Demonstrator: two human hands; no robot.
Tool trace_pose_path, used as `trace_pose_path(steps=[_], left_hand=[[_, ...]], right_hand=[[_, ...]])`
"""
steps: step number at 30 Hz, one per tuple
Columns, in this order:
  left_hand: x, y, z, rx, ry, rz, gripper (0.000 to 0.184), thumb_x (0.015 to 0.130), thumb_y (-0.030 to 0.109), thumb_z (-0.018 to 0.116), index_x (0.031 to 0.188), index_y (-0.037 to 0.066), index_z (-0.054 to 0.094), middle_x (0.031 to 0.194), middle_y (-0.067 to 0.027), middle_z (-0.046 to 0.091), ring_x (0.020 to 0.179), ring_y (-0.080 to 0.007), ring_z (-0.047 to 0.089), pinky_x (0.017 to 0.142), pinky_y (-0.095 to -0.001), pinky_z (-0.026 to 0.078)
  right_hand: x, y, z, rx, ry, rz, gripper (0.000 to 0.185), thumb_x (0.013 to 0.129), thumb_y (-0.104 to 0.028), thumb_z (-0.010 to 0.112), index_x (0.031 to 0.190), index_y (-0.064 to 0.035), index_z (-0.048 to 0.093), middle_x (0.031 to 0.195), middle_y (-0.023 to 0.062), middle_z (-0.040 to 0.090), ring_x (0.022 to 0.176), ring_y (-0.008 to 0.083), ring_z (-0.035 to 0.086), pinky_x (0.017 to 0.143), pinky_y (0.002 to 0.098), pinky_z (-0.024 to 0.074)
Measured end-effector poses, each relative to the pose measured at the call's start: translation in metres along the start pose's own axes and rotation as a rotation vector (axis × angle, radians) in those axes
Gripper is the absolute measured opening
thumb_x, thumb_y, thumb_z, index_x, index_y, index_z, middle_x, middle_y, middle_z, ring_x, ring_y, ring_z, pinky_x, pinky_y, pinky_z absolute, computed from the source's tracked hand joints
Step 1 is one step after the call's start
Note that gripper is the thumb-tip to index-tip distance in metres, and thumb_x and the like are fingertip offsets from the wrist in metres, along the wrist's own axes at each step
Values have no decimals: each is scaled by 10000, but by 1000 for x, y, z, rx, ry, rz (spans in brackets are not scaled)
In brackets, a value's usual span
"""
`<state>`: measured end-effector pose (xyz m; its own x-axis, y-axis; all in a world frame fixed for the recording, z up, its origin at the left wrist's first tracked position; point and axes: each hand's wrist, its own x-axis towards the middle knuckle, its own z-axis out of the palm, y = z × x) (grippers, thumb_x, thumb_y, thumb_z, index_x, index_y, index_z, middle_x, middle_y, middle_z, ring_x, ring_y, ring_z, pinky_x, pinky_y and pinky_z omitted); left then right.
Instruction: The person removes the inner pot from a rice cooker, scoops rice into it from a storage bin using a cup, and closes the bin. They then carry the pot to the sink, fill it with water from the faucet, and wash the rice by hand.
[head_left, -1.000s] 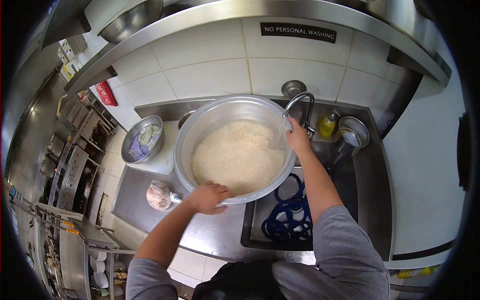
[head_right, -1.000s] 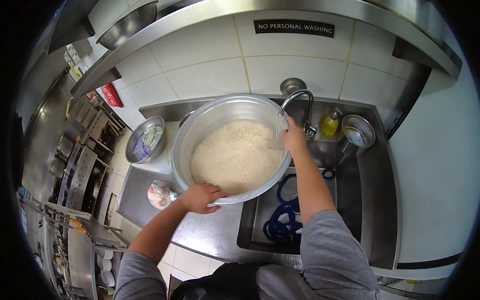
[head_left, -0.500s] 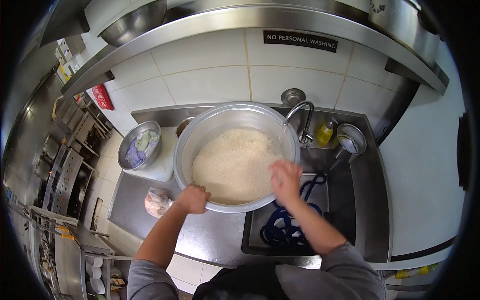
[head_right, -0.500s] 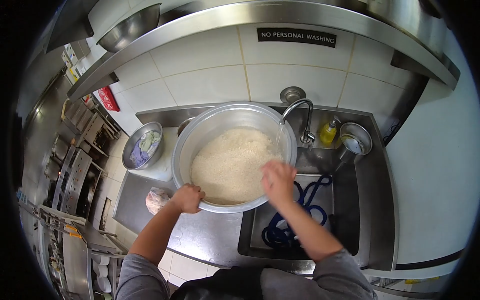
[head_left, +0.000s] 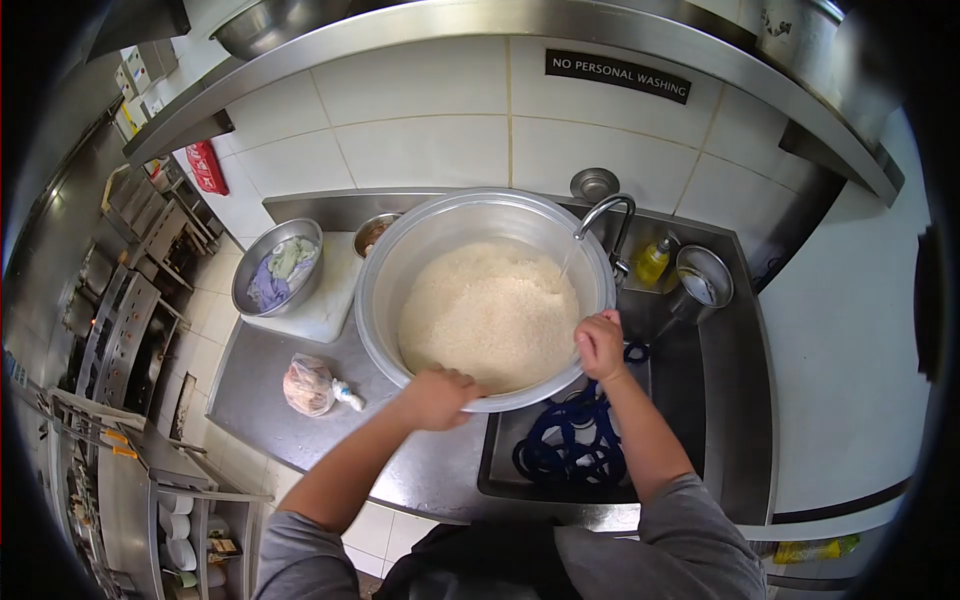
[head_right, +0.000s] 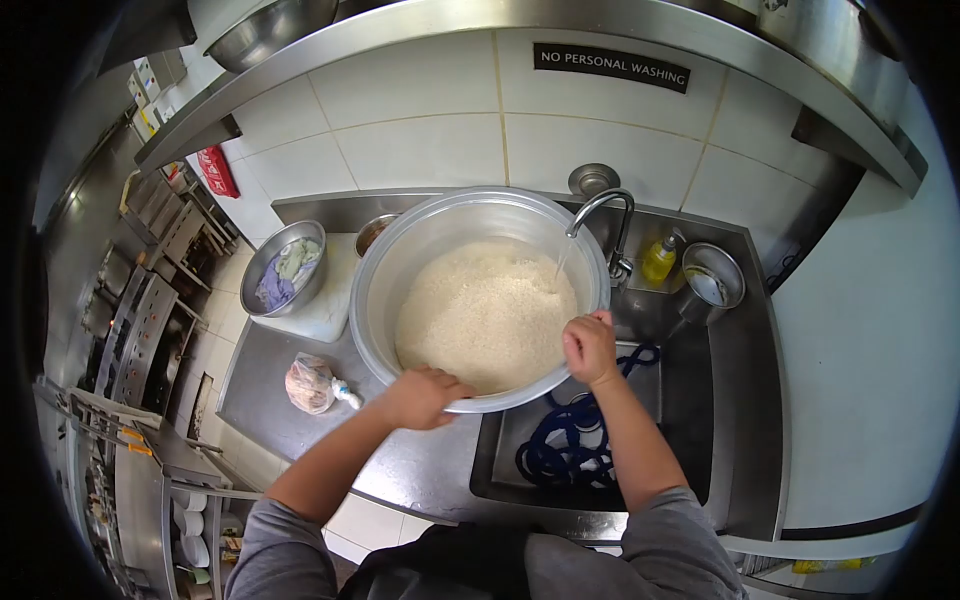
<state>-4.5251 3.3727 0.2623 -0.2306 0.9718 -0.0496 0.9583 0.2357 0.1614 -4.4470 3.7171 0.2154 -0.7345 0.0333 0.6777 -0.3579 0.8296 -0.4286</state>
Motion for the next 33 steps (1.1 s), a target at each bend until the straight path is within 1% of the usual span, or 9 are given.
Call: trace_pose_path(steps=[3,7,11,14,18,21,25,27,33], left_hand=[[-13,-31,-21,86,-180,-29,412,782,352,725,1134,147,660,1045,-88,679,1013,-302,662,853,-448,523],[-2,-25,-15,4,-142,0,370,777,374,720,1072,153,689,1010,-91,703,954,-310,682,820,-455,534],[11,7,-15,-83,-158,-237,354,800,404,701,1059,163,696,922,-101,730,878,-328,703,774,-468,551],[22,22,-13,-82,-150,-299,351,810,414,694,1057,164,700,913,-109,737,873,-332,709,773,-466,558],[36,38,-10,-113,-137,-369,385,812,435,700,1075,154,694,934,-123,739,897,-328,711,791,-457,562],[38,45,-1,-105,-48,-381,415,808,439,711,1093,140,679,921,-116,726,893,-326,709,793,-459,562],[18,8,2,-220,179,-50,404,790,410,725,1062,116,671,901,-110,693,865,-325,694,785,-465,553],[6,-21,-13,-104,-231,-155,406,755,373,744,1063,119,674,939,-104,699,895,-319,692,782,-458,551],[10,-17,-25,-272,-203,-253,428,685,367,785,1039,139,707,981,-79,721,966,-300,692,836,-435,549]], right_hand=[[13,32,-4,52,9,-25,143,867,-182,577,759,-102,626,748,74,643,756,291,622,847,409,403],[40,59,-5,26,-96,-43,183,922,-166,541,788,-91,640,779,72,665,811,296,641,900,423,414],[74,73,3,-79,-169,-104,170,920,-172,557,811,-89,658,803,76,685,832,286,654,894,414,435],[107,46,-1,-501,-615,16,181,901,-166,564,902,-85,726,928,105,739,942,264,692,956,396,466],[123,59,79,-780,-885,298,226,903,-169,565,947,-48,751,1021,130,755,1074,275,693,1053,417,441],[123,71,122,-509,-983,505,447,876,-304,671,1200,4,676,1185,211,705,1208,338,636,1104,442,420],[89,120,149,-520,-849,562,1048,717,-498,817,1497,20,346,1351,293,580,1274,400,569,1102,464,425],[87,133,158,-460,-909,621,1226,658,-537,851,1553,22,228,1395,314,539,1294,417,547,1102,465,425],[105,139,156,-276,-1154,637,972,686,-411,852,1455,29,451,1396,266,563,1295,356,563,1090,406,439]])
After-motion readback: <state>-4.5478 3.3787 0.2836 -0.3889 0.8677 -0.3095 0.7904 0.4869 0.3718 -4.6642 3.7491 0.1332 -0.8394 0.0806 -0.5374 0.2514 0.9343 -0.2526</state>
